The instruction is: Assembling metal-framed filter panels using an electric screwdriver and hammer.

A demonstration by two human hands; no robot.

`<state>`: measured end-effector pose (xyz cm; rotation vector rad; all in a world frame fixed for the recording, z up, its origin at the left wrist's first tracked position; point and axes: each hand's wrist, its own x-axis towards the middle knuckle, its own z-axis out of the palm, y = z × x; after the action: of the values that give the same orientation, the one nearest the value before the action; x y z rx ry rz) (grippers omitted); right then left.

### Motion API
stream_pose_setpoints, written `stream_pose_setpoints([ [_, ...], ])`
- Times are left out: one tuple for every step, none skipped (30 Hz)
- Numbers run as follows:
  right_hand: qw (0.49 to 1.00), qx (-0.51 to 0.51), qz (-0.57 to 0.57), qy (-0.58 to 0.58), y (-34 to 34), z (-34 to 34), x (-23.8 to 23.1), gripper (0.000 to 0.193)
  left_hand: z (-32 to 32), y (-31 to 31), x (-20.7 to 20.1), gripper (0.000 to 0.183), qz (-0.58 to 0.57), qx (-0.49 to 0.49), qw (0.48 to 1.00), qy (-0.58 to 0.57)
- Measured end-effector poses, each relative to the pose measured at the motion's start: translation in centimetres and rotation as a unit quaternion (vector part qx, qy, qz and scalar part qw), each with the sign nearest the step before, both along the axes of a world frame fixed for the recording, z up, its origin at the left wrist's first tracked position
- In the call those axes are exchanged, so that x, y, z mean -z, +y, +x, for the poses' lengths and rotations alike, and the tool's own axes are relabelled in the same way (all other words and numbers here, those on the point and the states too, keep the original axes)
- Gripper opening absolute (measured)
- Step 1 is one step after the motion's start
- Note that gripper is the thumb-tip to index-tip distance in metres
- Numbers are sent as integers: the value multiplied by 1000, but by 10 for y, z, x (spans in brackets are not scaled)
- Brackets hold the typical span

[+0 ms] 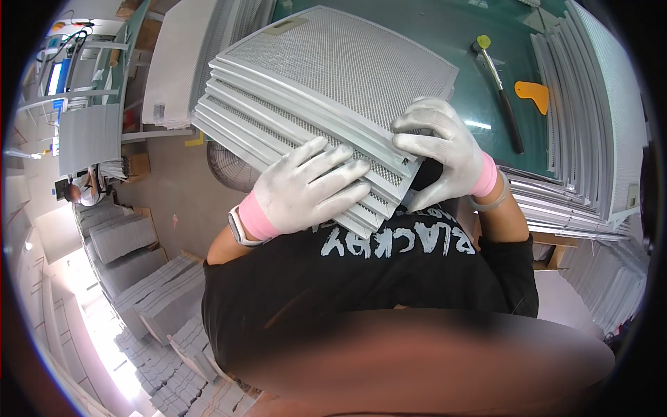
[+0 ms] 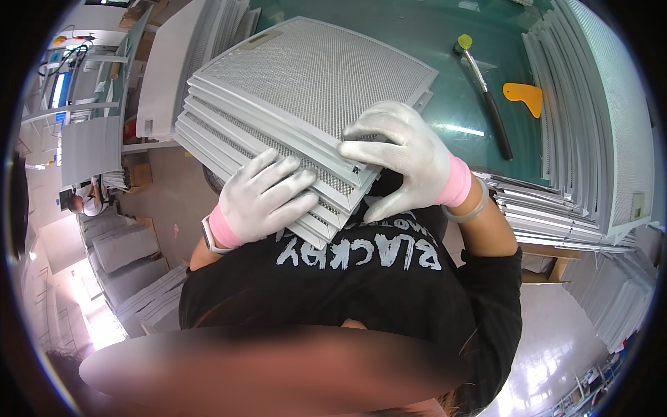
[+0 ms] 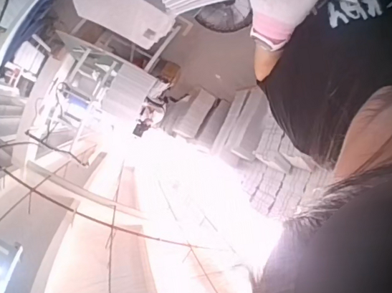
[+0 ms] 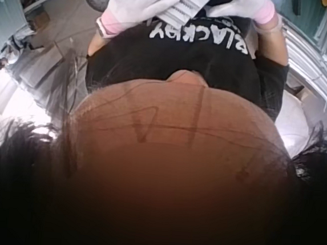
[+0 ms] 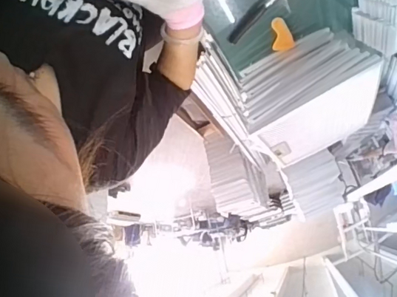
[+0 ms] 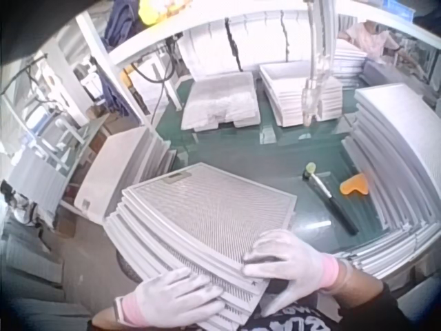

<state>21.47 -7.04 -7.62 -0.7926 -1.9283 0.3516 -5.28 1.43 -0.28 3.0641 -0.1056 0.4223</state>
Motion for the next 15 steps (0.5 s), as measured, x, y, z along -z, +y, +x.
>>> stream_pose_setpoints([
  [1000, 12, 5, -7, -1, -1, -5, 87, 1, 1, -1, 25, 2, 0, 1000, 0],
  [1000, 25, 10, -14, -2, -2, -8, 84, 2, 2, -3, 24, 4, 4, 1000, 4],
  [999, 26, 12, -14, -5, -3, -7, 84, 3, 3, -5, 24, 7, 8, 1000, 7],
  [999, 47, 16, -24, -7, -5, -5, 86, 6, 5, -9, 24, 10, 10, 1000, 6],
  [997, 68, 20, -33, -8, -5, -4, 88, 9, 6, -12, 24, 16, 10, 1000, 8],
  [997, 71, 23, -35, -8, -4, -3, 88, 12, 8, -16, 24, 22, 10, 1000, 9],
  [996, 78, 33, -38, -8, -4, -3, 96, 15, 9, -19, 24, 26, 12, 1000, 8],
  [994, 86, 43, -43, -7, -3, -3, 104, 19, 12, -23, 23, 33, 19, 999, 5],
  [994, 89, 47, -44, -7, -4, -4, 104, 23, 14, -26, 23, 40, 26, 999, 2],
  [993, 108, 51, -18, -7, -6, -6, 99, 26, 17, -29, 24, 47, 34, 998, 4],
  [990, 127, 57, 8, -6, -8, -7, 95, 30, 21, -34, 24, 52, 37, 998, 2],
  [990, 130, 62, 6, -4, -8, -8, 95, 35, 24, -39, 26, 52, 44, 998, -4],
  [983, 165, 82, -5, -2, -10, -7, 97, 40, 28, -45, 27, 51, 53, 997, -9],
  [974, 199, 103, -16, 0, -11, -7, 99, 47, 34, -52, 31, 56, 64, 996, -4],
  [972, 204, 111, -20, 3, -13, -11, 99, 55, 41, -60, 33, 71, 63, 995, 12],
])
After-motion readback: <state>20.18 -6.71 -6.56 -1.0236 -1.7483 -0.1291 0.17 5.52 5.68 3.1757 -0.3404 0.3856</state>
